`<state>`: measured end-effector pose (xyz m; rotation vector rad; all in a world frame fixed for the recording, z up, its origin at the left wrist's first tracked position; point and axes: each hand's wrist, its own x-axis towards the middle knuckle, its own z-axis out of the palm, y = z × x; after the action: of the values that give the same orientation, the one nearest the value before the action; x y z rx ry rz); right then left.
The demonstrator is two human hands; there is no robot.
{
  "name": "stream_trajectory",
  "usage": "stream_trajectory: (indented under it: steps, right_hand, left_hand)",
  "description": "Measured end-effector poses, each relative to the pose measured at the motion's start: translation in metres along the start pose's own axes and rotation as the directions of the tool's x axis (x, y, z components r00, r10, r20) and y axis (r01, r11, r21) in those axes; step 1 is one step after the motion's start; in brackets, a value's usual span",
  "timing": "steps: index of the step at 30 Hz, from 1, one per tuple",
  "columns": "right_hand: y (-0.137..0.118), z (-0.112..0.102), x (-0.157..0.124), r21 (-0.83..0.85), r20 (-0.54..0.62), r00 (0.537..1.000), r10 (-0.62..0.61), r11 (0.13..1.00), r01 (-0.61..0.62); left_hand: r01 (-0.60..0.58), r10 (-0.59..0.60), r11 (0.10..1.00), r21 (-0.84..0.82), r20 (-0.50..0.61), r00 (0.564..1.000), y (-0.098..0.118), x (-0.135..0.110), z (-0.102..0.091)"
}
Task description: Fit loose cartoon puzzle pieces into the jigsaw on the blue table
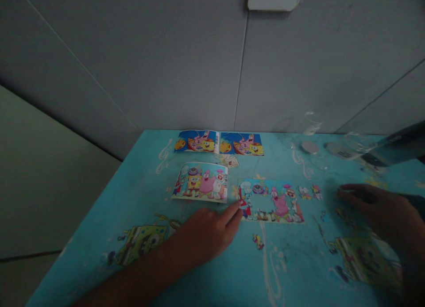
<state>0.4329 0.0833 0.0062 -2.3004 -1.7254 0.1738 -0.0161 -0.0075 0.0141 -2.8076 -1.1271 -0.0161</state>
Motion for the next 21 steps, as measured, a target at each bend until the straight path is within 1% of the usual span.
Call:
stream_trajectory:
  steps: [2,5,8,11,13,17,21]
  right_hand:
    - [-0.009,-0.003,-0.004,0.069,0.056,0.998,0.008,0.998,-0.012]
    - [-0.031,-0.009,-0.016,0.205,0.109,0.994,-0.012,0.979,-0.011]
    - [-0.056,-0.011,-0.029,0.364,0.19,0.978,-0.09,0.931,0.015]
    - [-0.072,-0.01,-0.039,0.496,0.249,0.955,-0.163,0.868,0.019]
    - [-0.079,-0.01,-0.043,0.534,0.255,0.947,-0.197,0.845,0.032]
    - [-0.086,-0.013,-0.047,0.609,0.267,0.931,-0.248,0.792,0.036]
    - [-0.091,-0.016,-0.048,0.655,0.294,0.921,-0.255,0.756,0.0]
  left_hand:
    - [-0.005,0.005,1.0,-0.001,0.003,1.0,0.0,0.0,0.0]
    - [0.0,0.0,1.0,-0.012,-0.004,1.0,0.0,-0.001,0.001]
    - [0.003,-0.003,1.0,-0.002,-0.003,1.0,-0.001,-0.002,0.004]
    - [-0.002,0.002,1.0,0.018,0.011,1.0,-0.001,-0.004,0.006]
    - [-0.013,0.013,1.0,0.023,0.011,1.0,-0.001,-0.006,0.008]
    - [-0.033,0.034,0.999,0.032,-0.04,0.999,-0.003,-0.007,0.013]
    - [-0.057,0.063,0.994,0.097,-0.058,0.996,-0.006,-0.007,0.014]
